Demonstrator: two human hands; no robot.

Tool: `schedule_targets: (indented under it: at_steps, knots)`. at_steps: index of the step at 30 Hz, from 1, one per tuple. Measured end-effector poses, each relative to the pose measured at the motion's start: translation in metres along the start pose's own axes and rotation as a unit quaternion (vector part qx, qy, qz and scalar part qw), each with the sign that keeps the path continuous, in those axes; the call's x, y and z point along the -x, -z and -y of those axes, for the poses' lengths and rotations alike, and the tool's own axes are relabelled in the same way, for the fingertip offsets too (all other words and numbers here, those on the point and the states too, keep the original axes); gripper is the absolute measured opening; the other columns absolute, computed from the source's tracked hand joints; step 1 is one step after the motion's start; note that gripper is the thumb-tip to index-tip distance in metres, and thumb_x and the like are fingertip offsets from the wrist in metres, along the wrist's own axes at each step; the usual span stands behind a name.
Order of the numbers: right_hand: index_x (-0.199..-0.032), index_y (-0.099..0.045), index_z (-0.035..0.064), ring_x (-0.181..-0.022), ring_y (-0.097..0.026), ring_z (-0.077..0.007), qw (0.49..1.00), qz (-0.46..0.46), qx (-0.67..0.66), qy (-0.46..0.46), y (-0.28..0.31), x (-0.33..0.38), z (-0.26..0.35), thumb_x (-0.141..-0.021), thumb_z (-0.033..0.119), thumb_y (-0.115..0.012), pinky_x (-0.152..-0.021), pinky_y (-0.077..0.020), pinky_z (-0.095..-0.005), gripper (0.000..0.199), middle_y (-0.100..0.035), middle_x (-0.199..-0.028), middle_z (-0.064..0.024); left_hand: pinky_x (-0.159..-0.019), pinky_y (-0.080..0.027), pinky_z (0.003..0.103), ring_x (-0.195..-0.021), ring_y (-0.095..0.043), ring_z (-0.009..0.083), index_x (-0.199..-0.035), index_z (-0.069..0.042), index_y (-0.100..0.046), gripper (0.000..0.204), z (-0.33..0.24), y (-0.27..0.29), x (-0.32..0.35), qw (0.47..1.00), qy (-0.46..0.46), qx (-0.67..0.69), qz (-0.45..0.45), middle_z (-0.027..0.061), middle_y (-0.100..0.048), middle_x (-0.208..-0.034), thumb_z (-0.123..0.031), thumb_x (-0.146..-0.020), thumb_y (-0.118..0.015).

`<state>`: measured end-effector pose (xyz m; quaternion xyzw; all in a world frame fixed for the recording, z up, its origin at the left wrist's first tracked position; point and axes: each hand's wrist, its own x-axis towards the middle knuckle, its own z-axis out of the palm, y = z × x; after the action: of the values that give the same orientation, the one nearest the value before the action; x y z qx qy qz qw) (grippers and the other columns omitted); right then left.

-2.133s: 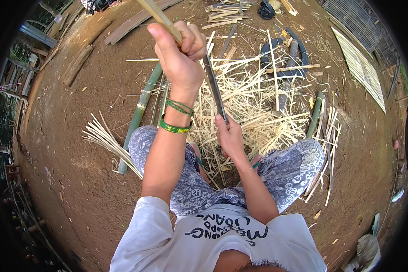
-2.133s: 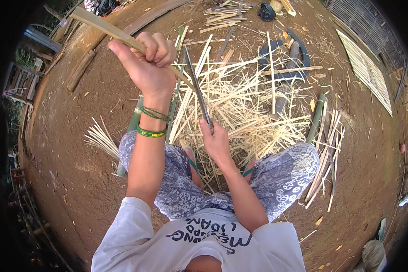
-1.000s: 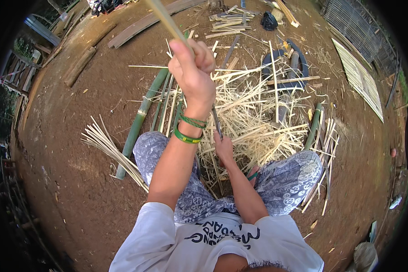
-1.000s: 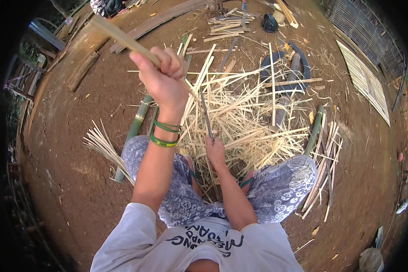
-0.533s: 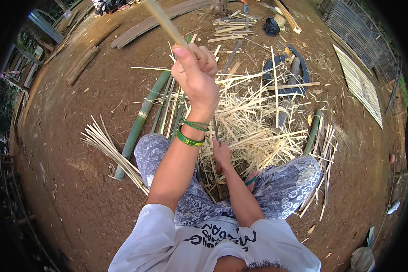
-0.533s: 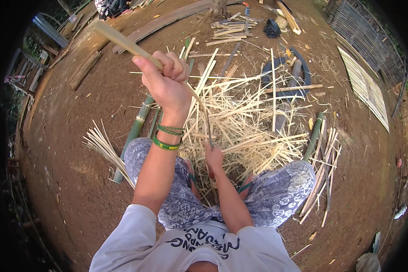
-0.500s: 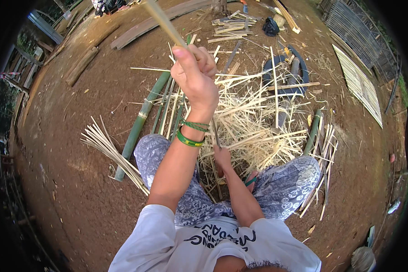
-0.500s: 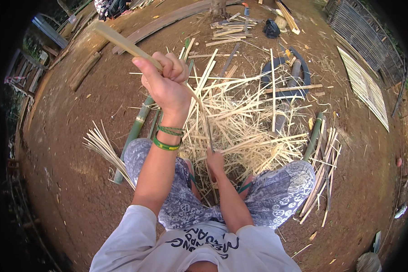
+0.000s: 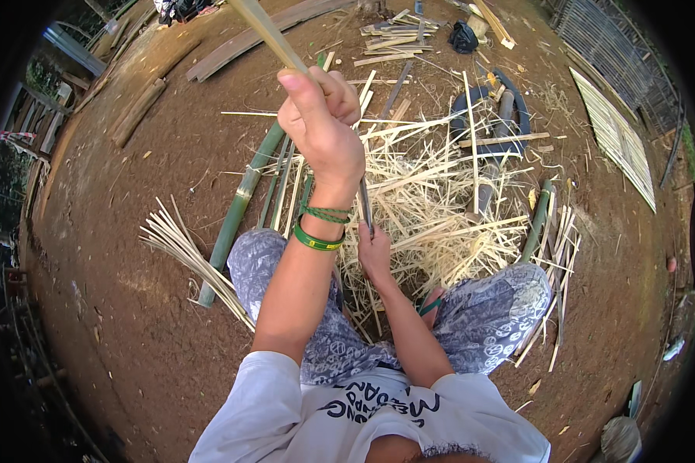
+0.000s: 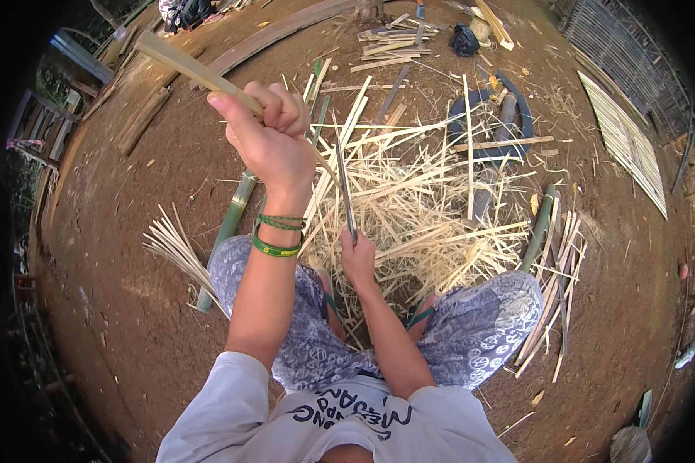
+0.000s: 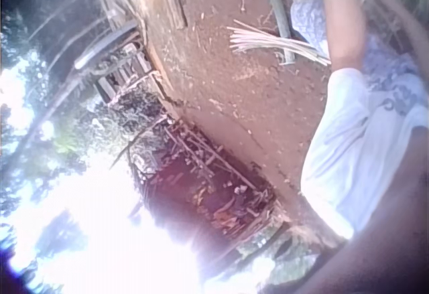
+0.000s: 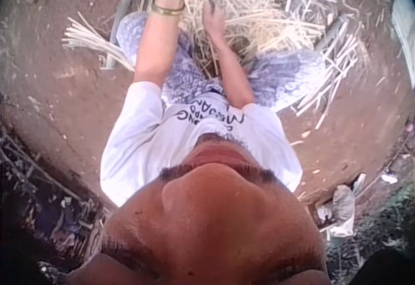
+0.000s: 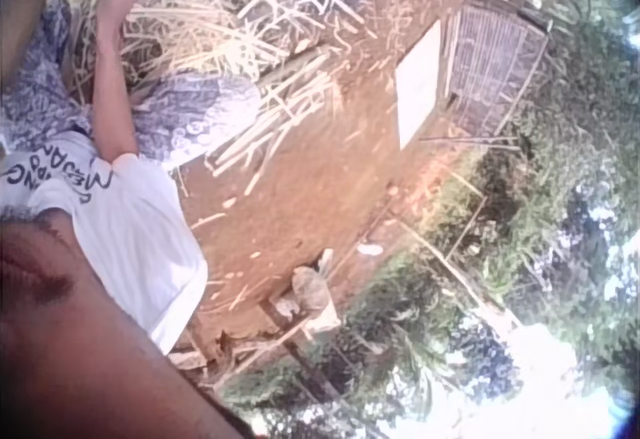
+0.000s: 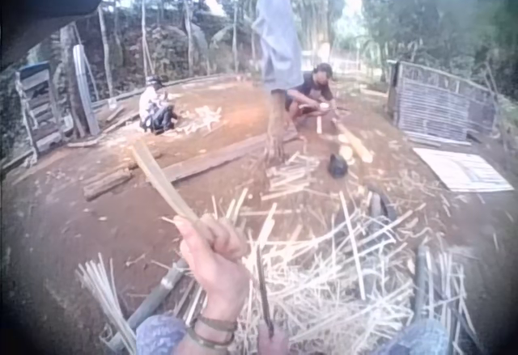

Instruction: The person sits on the ground and uses a large knife to split long bamboo poles into thin strips. They hold the bamboo vertically and strike it with the knife to separate the fibers, then peel away the resulting strips. The person occasionally pauses to inspect the split bamboo or adjust their grip.

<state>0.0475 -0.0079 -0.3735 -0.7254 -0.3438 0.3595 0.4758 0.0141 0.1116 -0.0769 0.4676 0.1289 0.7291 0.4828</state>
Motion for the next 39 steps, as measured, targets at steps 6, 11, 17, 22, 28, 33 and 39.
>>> schedule_targets:
  at_steps: [6, 11, 17, 22, 28, 33, 39]
  knots:
    - [-0.081, -0.059, -0.0057, -0.051, -0.055, -0.0322, 1.000, 0.003, -0.009, 0.009, -0.004, -0.004, 0.013, -0.100, 0.041, -0.052, -0.054, -0.0418, -0.0442, 0.051, -0.054, -0.055, -0.0165, -0.045, -0.014, 0.027, -0.050, -0.016, 0.0086, -0.063, -0.012, -0.024, 0.066, 0.006, 0.015, 0.000, 1.000, -0.011, -0.010, -0.020, -0.0028, -0.024, -0.056, -0.064, -0.102, -0.033]
    - [-0.080, -0.062, -0.0057, -0.062, -0.060, -0.0382, 0.998, -0.013, 0.069, 0.007, -0.012, -0.009, -0.001, -0.099, 0.043, -0.051, -0.061, -0.0439, -0.0477, 0.053, -0.058, -0.063, -0.0219, -0.045, -0.014, 0.027, -0.050, -0.018, 0.0086, -0.063, -0.012, -0.025, 0.064, 0.006, 0.006, 0.000, 1.000, -0.010, -0.018, -0.014, -0.0031, -0.023, -0.056, -0.061, -0.103, -0.033]
    - [-0.084, -0.064, -0.0056, -0.069, -0.063, -0.0425, 0.999, -0.019, 0.030, -0.035, -0.019, 0.003, -0.032, -0.099, 0.043, -0.052, -0.065, -0.0462, -0.0501, 0.052, -0.063, -0.070, -0.0249, -0.045, -0.014, 0.026, -0.050, -0.018, 0.0087, -0.064, -0.012, -0.025, 0.064, 0.010, 0.016, -0.001, 0.999, -0.007, -0.017, -0.033, -0.0025, -0.024, -0.056, -0.062, -0.103, -0.032]
    - [-0.081, -0.062, -0.0050, -0.046, -0.055, -0.0276, 0.985, -0.046, 0.126, 0.112, -0.027, 0.002, -0.065, -0.101, 0.046, -0.050, -0.048, -0.0437, -0.0410, 0.056, -0.056, -0.055, -0.0131, -0.045, -0.014, 0.026, -0.050, -0.019, 0.0086, -0.064, -0.012, -0.025, 0.064, 0.007, 0.014, 0.001, 0.999, -0.013, -0.045, -0.025, -0.0024, -0.024, -0.057, -0.061, -0.104, -0.032]
    - [-0.080, -0.057, 0.0022, -0.039, -0.051, -0.0166, 0.988, 0.003, -0.064, -0.139, 0.003, 0.000, -0.087, -0.099, 0.043, -0.058, -0.039, -0.0407, -0.0322, 0.044, -0.056, -0.055, -0.0078, -0.040, -0.016, 0.025, -0.046, -0.020, 0.0075, -0.062, -0.015, -0.025, 0.062, -0.007, 0.031, 0.002, 0.997, -0.046, -0.029, -0.050, -0.0047, -0.022, -0.054, -0.061, -0.104, -0.029]
    - [-0.088, -0.053, 0.0047, -0.040, -0.049, -0.0122, 0.929, 0.013, -0.349, -0.123, 0.020, -0.007, 0.071, -0.095, 0.041, -0.066, -0.039, -0.0414, -0.0266, 0.040, -0.068, -0.074, -0.0134, -0.034, -0.012, 0.022, -0.041, -0.016, 0.0057, -0.062, -0.018, -0.026, 0.058, -0.072, 0.038, -0.008, 0.983, -0.175, 0.031, -0.041, -0.0082, -0.023, -0.051, -0.055, -0.106, -0.028]
    - [-0.095, -0.054, 0.0037, -0.049, -0.053, -0.0125, 0.832, -0.047, -0.552, -0.026, 0.043, -0.034, 0.182, -0.091, 0.027, -0.073, -0.046, -0.0466, -0.0258, 0.030, -0.072, -0.090, -0.0158, -0.041, -0.018, 0.023, -0.045, -0.018, 0.0072, -0.061, -0.019, -0.026, 0.058, -0.150, 0.029, 0.034, 0.974, -0.211, 0.037, -0.077, -0.0063, -0.022, -0.053, -0.054, -0.106, -0.032]
